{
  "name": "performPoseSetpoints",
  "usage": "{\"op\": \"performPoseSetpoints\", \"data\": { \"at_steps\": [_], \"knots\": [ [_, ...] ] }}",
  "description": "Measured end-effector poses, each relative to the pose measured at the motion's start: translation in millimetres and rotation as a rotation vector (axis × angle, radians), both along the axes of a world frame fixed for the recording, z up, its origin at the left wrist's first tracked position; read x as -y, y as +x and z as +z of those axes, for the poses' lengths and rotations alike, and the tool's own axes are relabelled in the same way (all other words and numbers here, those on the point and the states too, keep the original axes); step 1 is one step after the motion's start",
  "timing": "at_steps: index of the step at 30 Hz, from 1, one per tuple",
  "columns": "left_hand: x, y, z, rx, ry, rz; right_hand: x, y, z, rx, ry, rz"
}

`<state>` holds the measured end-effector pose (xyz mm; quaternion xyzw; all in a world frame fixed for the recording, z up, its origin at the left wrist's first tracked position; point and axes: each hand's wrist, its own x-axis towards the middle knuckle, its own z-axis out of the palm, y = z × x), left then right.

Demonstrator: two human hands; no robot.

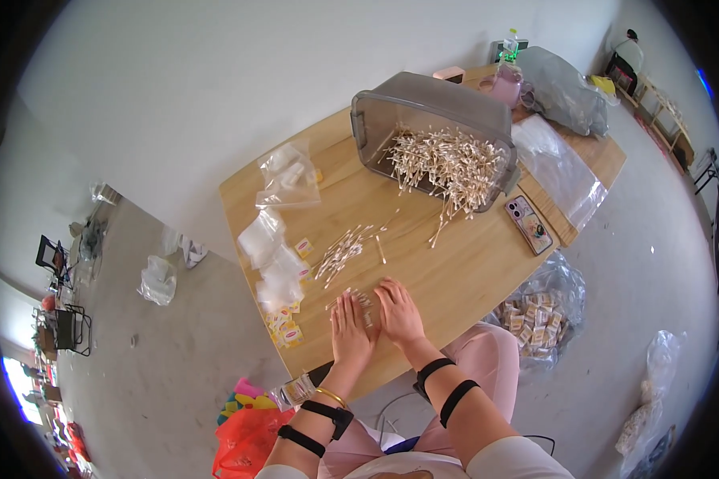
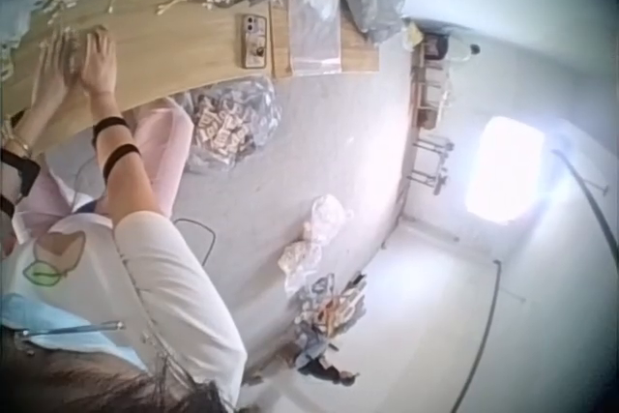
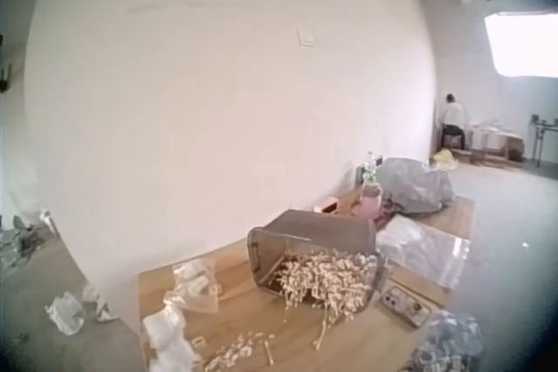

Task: Sorting and arranging cotton swabs on a table in a workshop.

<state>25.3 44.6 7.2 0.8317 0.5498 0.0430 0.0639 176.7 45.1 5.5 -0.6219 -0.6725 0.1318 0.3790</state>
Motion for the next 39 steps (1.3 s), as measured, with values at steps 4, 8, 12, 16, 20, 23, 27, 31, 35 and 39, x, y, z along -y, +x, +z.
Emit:
{"op": "performPoseSetpoints", "data": {
  "at_steps": [4, 8, 12, 16, 20, 23, 27, 31, 35, 39],
  "knots": [
    [-4.1, 0.9, -1.0, -0.06, 0.011, -0.055, 0.1, 3.8, -2.7, 0.021, -0.008, -0.014],
    [-25.4, -2.1, 0.2, -0.047, 0.04, -0.006, 1.4, 2.1, 4.3, 0.02, -0.038, -0.002],
    [-41.9, 2.5, 1.7, -0.071, 0.028, 0.02, 0.7, 4.8, -2.4, 0.044, -0.026, -0.02],
    [-54.0, 2.9, -1.1, -0.096, 0.031, 0.064, 1.0, 1.1, 1.9, 0.074, -0.018, -0.018],
    [-53.8, 4.0, 4.8, 0.004, -0.073, 0.092, 2.2, 1.7, 2.8, 0.058, -0.027, -0.014],
    [-39.1, -10.3, 12.0, 0.033, -0.014, 0.052, 1.2, 1.4, 1.8, 0.045, -0.027, -0.013],
    [-18.2, -18.7, 6.4, 0.076, -0.042, -0.005, 1.8, 4.4, 2.5, 0.062, -0.041, -0.015],
    [-13.1, -20.5, 7.8, 0.383, 0.054, 0.04, -0.2, 1.1, 3.9, 0.041, -0.005, -0.014],
    [-28.8, -27.0, 23.7, 0.439, 0.115, 0.142, 0.0, 4.7, 2.5, 0.082, -0.021, -0.007],
    [-50.8, -37.1, 25.6, 0.371, 0.153, 0.144, 1.2, 0.5, 5.4, 0.081, -0.041, -0.009]
  ]
}}
